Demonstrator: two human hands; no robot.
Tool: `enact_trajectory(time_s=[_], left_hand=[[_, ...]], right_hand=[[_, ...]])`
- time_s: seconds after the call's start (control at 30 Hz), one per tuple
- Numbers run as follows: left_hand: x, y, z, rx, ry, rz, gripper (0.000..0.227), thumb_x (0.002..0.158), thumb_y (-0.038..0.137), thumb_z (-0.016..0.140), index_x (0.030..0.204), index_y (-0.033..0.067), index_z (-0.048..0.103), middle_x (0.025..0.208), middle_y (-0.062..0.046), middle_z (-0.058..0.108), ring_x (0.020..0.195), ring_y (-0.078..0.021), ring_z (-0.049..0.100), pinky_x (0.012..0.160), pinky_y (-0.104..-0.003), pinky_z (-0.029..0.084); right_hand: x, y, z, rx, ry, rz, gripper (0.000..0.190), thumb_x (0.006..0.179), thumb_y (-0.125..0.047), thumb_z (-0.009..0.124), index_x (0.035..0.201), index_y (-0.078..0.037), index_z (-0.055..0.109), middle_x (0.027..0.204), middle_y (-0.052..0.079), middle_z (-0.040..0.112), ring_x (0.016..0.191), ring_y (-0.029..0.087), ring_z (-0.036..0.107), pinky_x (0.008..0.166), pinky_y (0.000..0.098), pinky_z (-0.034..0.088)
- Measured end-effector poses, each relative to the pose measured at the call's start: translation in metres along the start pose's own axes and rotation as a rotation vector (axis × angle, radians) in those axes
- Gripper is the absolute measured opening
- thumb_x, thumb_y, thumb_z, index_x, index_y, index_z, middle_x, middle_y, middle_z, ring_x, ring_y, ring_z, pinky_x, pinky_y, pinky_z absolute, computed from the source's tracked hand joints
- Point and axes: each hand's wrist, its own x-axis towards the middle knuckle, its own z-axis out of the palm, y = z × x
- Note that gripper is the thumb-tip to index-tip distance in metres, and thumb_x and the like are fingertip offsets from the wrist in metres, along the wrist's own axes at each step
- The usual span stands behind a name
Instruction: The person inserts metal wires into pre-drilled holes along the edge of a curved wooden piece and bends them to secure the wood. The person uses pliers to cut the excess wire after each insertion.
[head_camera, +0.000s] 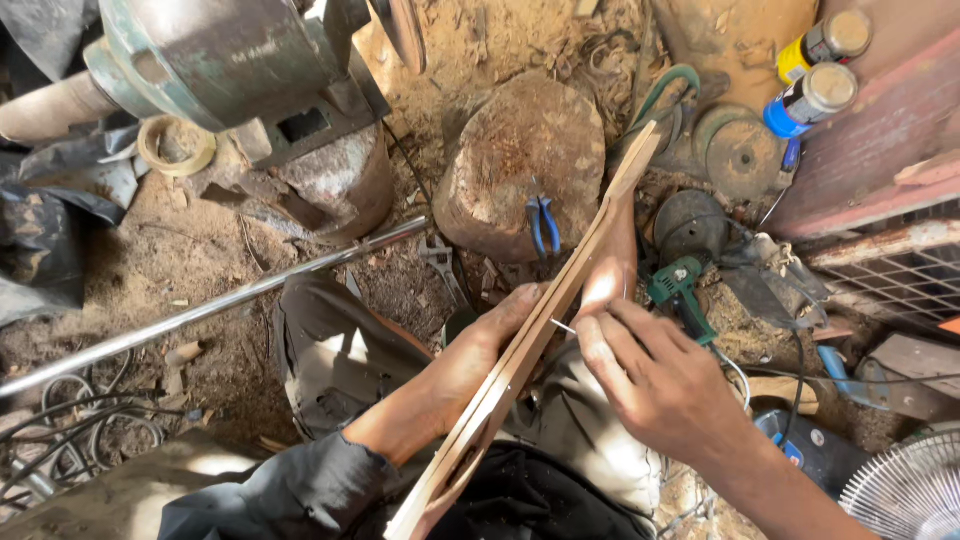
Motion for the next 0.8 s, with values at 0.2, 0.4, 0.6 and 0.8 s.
enact_trajectory(time_s=[0.2, 0.4, 0.6, 0.8], left_hand=[[-0.004, 0.001, 0.004, 0.246, -0.003, 0.251, 0.058, 0.102, 0.047, 0.050, 0.150, 0.0128, 0.048, 0.130, -0.004, 0.060, 0.120, -0.0115, 0.057, 0.105, -0.028, 0.046], [0.005, 0.009, -0.001, 0.370, -0.058, 0.384, 0.060, 0.106, 0.048, 0.050, 0.150, 0.0075, 0.047, 0.138, -0.006, 0.055, 0.126, -0.0139, 0.051, 0.108, -0.030, 0.041], [-0.001, -0.004, -0.001, 0.054, 0.079, 0.029, 0.059, 0.112, 0.042, 0.049, 0.153, 0.0002, 0.045, 0.120, -0.010, 0.047, 0.111, -0.0241, 0.045, 0.097, -0.039, 0.036], [-0.010, 0.013, 0.003, 0.671, -0.166, 0.649, 0.057, 0.112, 0.045, 0.044, 0.155, 0.0076, 0.040, 0.158, -0.008, 0.041, 0.149, -0.0190, 0.037, 0.124, -0.037, 0.029]], right_hand=[[-0.003, -0.006, 0.004, 1.349, -0.148, 0.884, 0.032, 0.083, -0.006, 0.065, 0.113, 0.006, 0.065, 0.096, 0.013, 0.069, 0.089, 0.028, 0.071, 0.074, 0.0358, 0.057], [0.002, -0.004, 0.009, 1.358, -0.019, 0.741, 0.034, 0.080, -0.001, 0.064, 0.113, 0.007, 0.061, 0.092, 0.014, 0.064, 0.083, 0.031, 0.069, 0.071, 0.0369, 0.056], [-0.003, -0.012, 0.014, 0.244, 0.112, 0.057, 0.037, 0.079, 0.004, 0.064, 0.115, 0.008, 0.059, 0.087, 0.013, 0.059, 0.077, 0.031, 0.066, 0.068, 0.0378, 0.055], [-0.015, -0.014, 0.007, 1.982, 0.012, 0.975, 0.024, 0.095, -0.004, 0.062, 0.113, 0.012, 0.065, 0.078, 0.014, 0.057, 0.059, 0.024, 0.055, 0.053, 0.0370, 0.050]])
